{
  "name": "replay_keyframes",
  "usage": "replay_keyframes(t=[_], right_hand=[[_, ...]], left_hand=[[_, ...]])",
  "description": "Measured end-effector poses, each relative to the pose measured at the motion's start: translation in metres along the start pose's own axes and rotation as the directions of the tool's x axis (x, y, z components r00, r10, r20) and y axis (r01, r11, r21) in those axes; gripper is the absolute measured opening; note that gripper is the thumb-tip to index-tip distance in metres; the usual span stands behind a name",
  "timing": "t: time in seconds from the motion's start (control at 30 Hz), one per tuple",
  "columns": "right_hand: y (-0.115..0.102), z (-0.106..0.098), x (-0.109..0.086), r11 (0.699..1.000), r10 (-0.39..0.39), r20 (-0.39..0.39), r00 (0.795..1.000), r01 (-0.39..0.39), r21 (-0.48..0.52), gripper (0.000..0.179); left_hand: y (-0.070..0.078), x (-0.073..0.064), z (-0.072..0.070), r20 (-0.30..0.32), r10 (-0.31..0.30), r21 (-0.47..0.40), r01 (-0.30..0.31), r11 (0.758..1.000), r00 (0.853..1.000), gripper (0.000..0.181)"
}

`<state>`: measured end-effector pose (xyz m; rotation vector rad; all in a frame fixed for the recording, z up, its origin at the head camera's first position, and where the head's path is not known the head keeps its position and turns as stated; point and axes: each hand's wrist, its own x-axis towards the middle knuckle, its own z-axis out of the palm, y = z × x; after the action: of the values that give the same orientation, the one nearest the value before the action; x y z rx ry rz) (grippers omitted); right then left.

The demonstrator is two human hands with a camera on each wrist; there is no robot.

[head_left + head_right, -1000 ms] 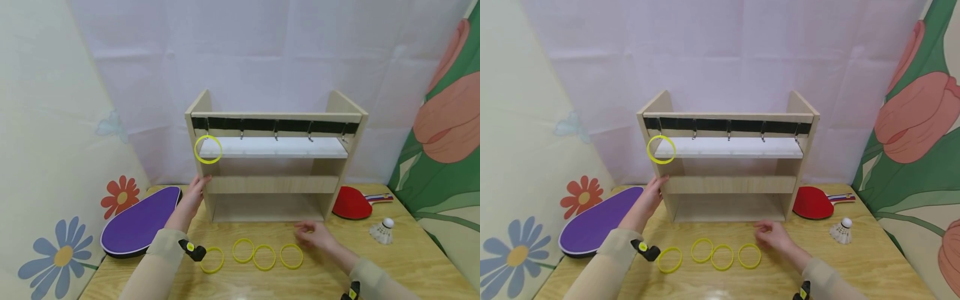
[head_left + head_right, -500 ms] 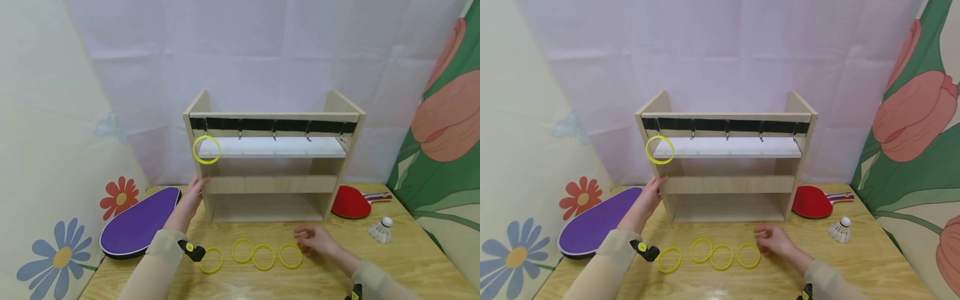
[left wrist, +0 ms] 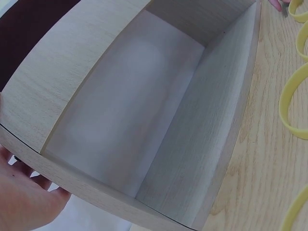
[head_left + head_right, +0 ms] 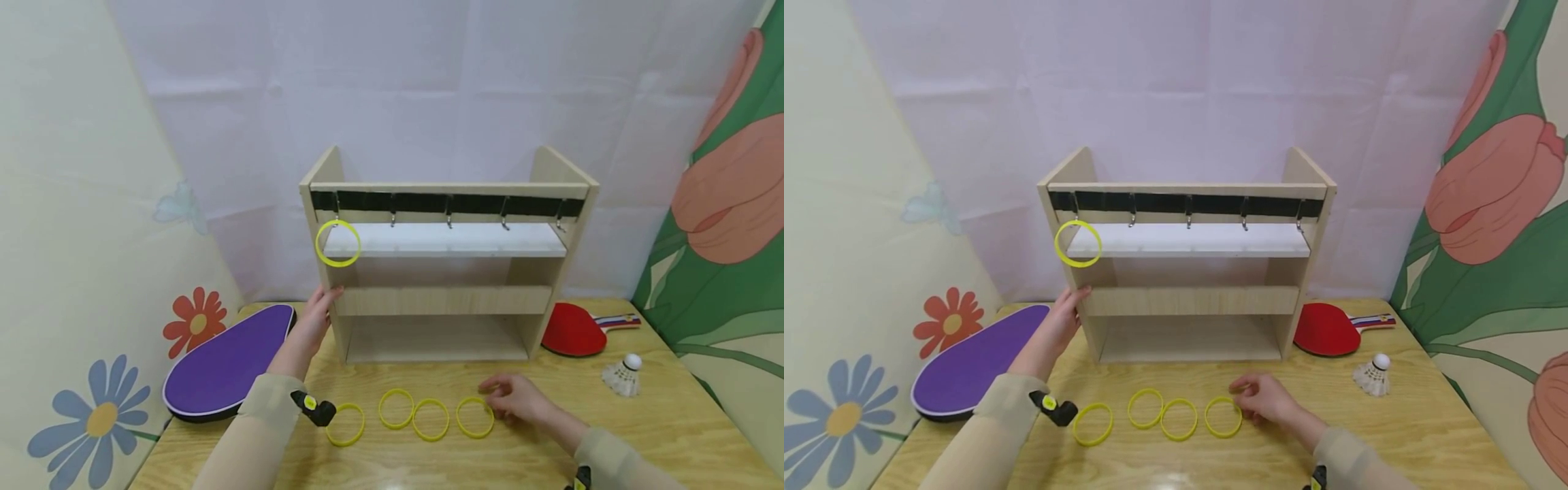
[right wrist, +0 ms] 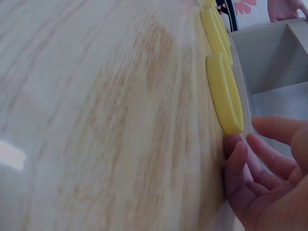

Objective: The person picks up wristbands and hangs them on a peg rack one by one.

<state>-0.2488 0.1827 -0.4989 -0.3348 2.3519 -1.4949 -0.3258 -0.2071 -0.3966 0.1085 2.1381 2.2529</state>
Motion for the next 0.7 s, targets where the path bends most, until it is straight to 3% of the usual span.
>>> replay_keyframes(t=[0.33, 0.7], right_hand=[[0.0014, 0.0041, 0.0016, 0.996, -0.035, -0.016, 0.999, 0.033, -0.082, 0.026], [-0.0065, 0.0047, 0.0019, 0.989, 0.017, -0.034, 0.999, -0.022, -0.148, 0.022]], left_hand=[[-0.0007, 0.0, -0.0009, -0.001, -0.007, 0.002, 0.007, 1.0, 1.0, 0.055], [0.0003, 0.0003, -0.0006, -0.001, -0.005, 0.002, 0.005, 1.0, 1.0, 0.054]])
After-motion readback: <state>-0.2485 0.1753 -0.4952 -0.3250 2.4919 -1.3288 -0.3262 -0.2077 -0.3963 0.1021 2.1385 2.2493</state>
